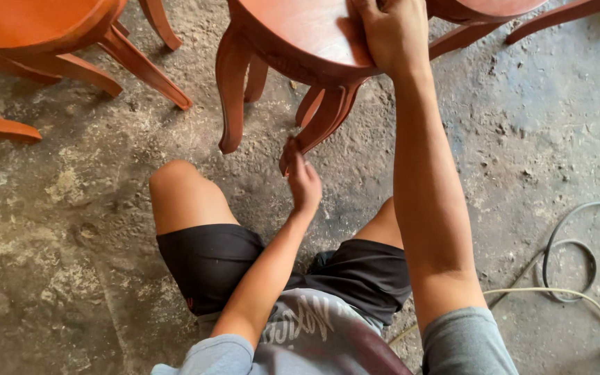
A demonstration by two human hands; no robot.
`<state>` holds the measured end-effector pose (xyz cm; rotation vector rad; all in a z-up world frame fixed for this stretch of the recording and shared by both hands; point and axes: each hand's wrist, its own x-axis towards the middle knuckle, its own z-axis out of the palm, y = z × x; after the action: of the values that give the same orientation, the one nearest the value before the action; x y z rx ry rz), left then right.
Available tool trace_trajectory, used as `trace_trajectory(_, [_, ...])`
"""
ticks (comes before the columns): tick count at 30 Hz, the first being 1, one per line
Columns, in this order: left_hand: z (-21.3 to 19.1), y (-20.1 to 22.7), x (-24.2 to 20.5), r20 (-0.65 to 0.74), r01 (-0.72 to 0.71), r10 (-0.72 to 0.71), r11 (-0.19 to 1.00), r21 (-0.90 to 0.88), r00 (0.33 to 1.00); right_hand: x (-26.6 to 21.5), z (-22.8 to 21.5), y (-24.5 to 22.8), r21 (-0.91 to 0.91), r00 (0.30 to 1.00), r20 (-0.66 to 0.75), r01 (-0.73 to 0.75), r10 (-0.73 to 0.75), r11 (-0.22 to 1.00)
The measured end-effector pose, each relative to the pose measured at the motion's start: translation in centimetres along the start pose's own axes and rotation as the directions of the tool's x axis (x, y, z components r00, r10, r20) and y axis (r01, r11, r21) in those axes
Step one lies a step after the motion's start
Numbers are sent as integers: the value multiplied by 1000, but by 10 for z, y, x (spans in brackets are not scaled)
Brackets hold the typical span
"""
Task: The person is sanding several wooden stools by hand with sandpaper, polishing the tops and the legs of each stool one by one.
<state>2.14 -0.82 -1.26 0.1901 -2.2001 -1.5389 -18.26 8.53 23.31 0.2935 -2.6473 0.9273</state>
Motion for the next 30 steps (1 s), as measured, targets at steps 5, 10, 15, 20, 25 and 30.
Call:
trace_trajectory(5, [7,-6,-1,77,35,-23,987,-157,997,-3,2,0,-45,1000,-7,-2,2,999])
trace_trajectory(10, [14,-21,-16,115,-269,274,961,-57,955,2,7,20,-55,999,2,38,-38,998])
trace_trajectory(15, [16,-104,-55,62,135,-134,991,-16,989,5,3,18,-29,997,7,73,-72,997])
trace_trajectory(20, [-2,-178,-64,-79,782,-786,588,206,613,-2,0,-8,64,985,65,-167,163,984])
trace_trajectory(25, [-15,-125,38,119,308,-293,941,-140,949,-8,-5,-24,-51,997,9,-75,75,996])
trace_trajectory(30, [-42,-26,137,624,402,-65,815,-417,779,-16,-5,-33,-73,990,-65,118,-123,990])
